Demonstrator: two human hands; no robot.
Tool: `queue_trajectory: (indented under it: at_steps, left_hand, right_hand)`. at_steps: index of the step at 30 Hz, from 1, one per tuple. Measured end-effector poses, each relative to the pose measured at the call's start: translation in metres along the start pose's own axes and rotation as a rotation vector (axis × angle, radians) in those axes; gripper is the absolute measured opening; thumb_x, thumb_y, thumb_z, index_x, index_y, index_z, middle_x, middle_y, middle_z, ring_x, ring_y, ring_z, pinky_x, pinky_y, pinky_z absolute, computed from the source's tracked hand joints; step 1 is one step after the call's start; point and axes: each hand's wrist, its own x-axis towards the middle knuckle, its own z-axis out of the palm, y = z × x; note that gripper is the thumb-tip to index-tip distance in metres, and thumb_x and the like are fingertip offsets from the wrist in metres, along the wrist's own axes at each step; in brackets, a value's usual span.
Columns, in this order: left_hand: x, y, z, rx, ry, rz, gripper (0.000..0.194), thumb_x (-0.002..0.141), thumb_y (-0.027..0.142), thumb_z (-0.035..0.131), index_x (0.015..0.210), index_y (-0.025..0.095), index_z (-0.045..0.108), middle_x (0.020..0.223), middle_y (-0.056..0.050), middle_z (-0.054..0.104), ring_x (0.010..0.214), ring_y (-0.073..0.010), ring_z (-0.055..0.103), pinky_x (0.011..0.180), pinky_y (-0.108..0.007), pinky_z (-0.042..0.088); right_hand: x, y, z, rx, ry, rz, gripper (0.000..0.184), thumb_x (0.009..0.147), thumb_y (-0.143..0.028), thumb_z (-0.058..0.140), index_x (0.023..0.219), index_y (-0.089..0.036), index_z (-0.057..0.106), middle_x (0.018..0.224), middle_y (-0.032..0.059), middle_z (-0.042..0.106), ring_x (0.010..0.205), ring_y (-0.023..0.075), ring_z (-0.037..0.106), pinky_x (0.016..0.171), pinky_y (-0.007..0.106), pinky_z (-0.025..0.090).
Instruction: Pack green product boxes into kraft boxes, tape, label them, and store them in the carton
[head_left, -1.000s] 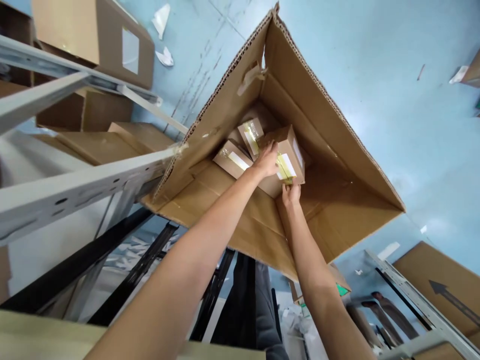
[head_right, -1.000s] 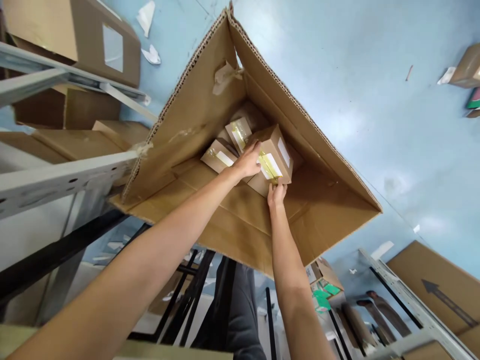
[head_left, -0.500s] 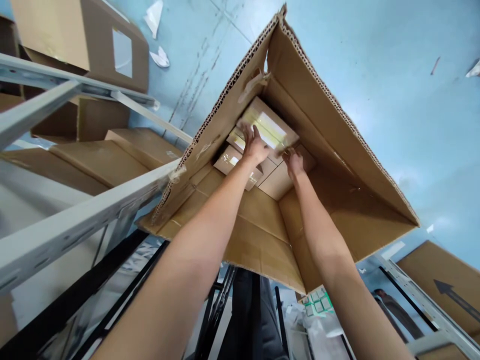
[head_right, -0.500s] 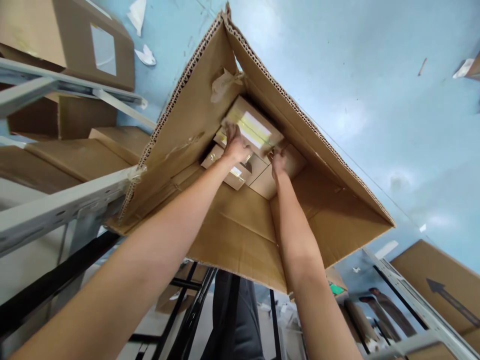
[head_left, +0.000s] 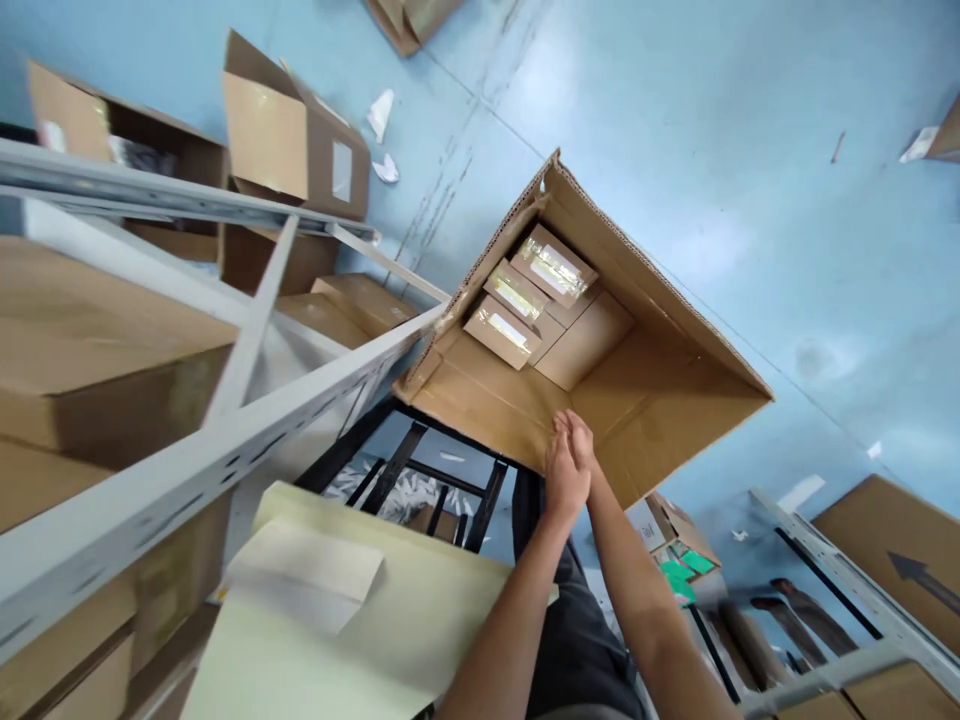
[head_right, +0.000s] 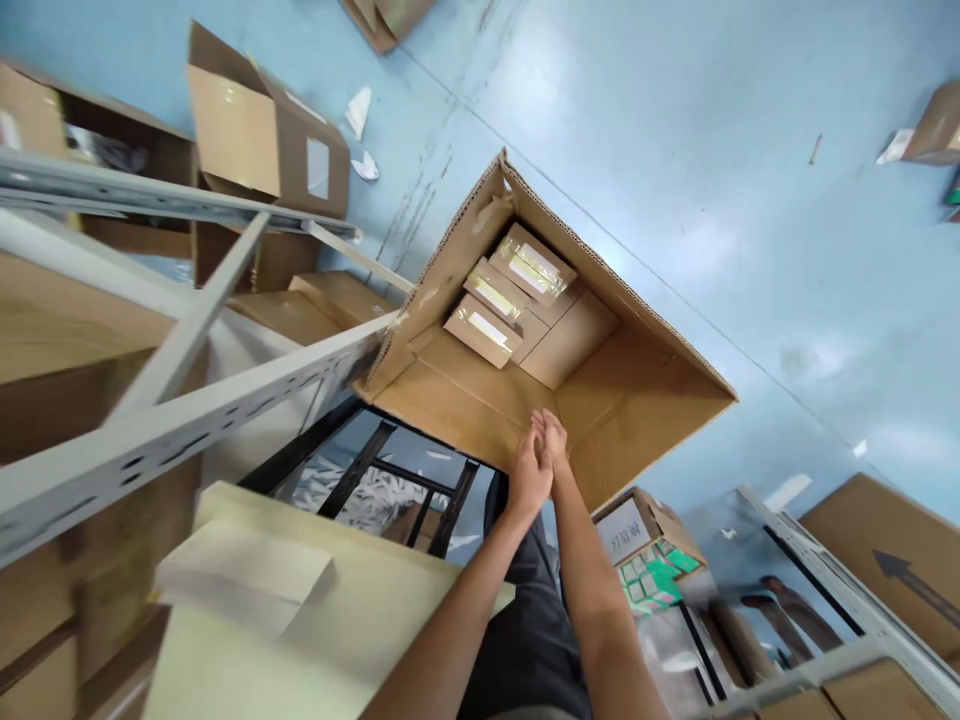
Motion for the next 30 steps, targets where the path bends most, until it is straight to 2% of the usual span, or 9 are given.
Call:
queue_trajectory:
  at_steps: [3,6,12,15,17,21,25,27,30]
  left_hand:
    - [-0.051,0.003,-0.015,0.002,-0.021,-0.005,0.062,0.102,0.021,0.057,0.163,0.019,0.059,0.165,-0.020,0.063,0.161,-0.0350,0.055,0.138,-0.053,0.042]
    - [-0.087,0.009,-0.033,-0.034,0.034,-0.009,0.060,0.101,0.021,0.060,0.161,0.021,0.062,0.162,-0.020,0.066,0.159,-0.0335,0.058,0.136,-0.052,0.046]
    - [-0.143,0.008,-0.051,-0.288,0.195,0.116,0.048,0.103,0.020,0.059,0.149,0.025,0.071,0.160,-0.015,0.069,0.152,-0.0279,0.065,0.128,-0.044,0.056]
    - [-0.171,-0.001,-0.055,-0.424,0.237,0.178,0.048,0.102,0.018,0.059,0.148,0.024,0.070,0.154,-0.015,0.073,0.146,-0.0269,0.070,0.123,-0.043,0.060]
    - [-0.188,-0.006,-0.063,-0.495,0.281,0.238,0.043,0.102,0.021,0.062,0.143,0.023,0.073,0.149,-0.016,0.076,0.142,-0.0287,0.072,0.123,-0.047,0.059]
    - [-0.226,-0.016,-0.098,-0.669,0.378,0.357,0.031,0.100,0.027,0.067,0.128,0.019,0.078,0.143,-0.018,0.078,0.136,-0.0322,0.075,0.126,-0.055,0.056]
    - [-0.280,-0.056,-0.134,-0.908,0.512,0.449,0.026,0.099,0.029,0.069,0.122,0.018,0.078,0.139,-0.018,0.081,0.134,-0.0315,0.076,0.127,-0.055,0.055]
    - [-0.318,-0.093,-0.143,-1.017,0.617,0.513,0.027,0.100,0.032,0.069,0.122,0.019,0.078,0.138,-0.017,0.081,0.135,-0.0310,0.076,0.127,-0.054,0.055]
    - [-0.380,-0.160,-0.139,-1.181,0.826,0.561,0.030,0.100,0.037,0.070,0.122,0.019,0.080,0.134,-0.015,0.083,0.132,-0.0300,0.078,0.124,-0.051,0.057]
  right_hand:
    - [-0.042,-0.007,-0.015,0.052,0.059,0.048,0.024,0.089,-0.048,0.074,0.097,-0.027,0.067,0.098,0.0090,0.084,0.115,0.0297,0.082,0.117,0.054,0.061]
    - [-0.074,-0.031,-0.021,0.115,0.039,0.003,0.029,0.086,-0.046,0.077,0.104,-0.024,0.070,0.109,0.0109,0.085,0.118,0.0283,0.082,0.121,0.051,0.060]
    - [-0.144,-0.082,-0.042,0.165,-0.214,-0.151,0.039,0.085,-0.051,0.085,0.112,-0.023,0.080,0.116,0.0110,0.088,0.113,0.0275,0.084,0.118,0.049,0.063]
    - [-0.185,-0.089,-0.054,0.155,-0.303,-0.203,0.043,0.083,-0.054,0.089,0.112,-0.024,0.083,0.116,0.0102,0.088,0.108,0.0271,0.084,0.112,0.047,0.066]
    - [-0.215,-0.088,-0.058,0.154,-0.354,-0.240,0.046,0.080,-0.056,0.092,0.111,-0.024,0.083,0.114,0.0091,0.089,0.104,0.0262,0.085,0.106,0.045,0.068]
    - [-0.281,-0.089,-0.057,0.054,-0.535,-0.293,0.052,0.073,-0.060,0.098,0.107,-0.023,0.083,0.107,0.0091,0.089,0.096,0.0234,0.084,0.097,0.039,0.068]
    - [-0.354,-0.081,-0.053,-0.216,-0.855,-0.388,0.050,0.079,-0.060,0.096,0.109,-0.023,0.085,0.110,0.0096,0.088,0.097,0.0234,0.083,0.098,0.039,0.066]
    - [-0.392,-0.067,-0.051,-0.362,-0.982,-0.439,0.048,0.080,-0.060,0.096,0.109,-0.023,0.085,0.111,0.0095,0.088,0.097,0.0236,0.083,0.097,0.039,0.066]
    - [-0.447,-0.030,-0.048,-0.584,-1.167,-0.497,0.046,0.081,-0.060,0.095,0.109,-0.024,0.085,0.112,0.0094,0.088,0.097,0.0234,0.082,0.098,0.041,0.065]
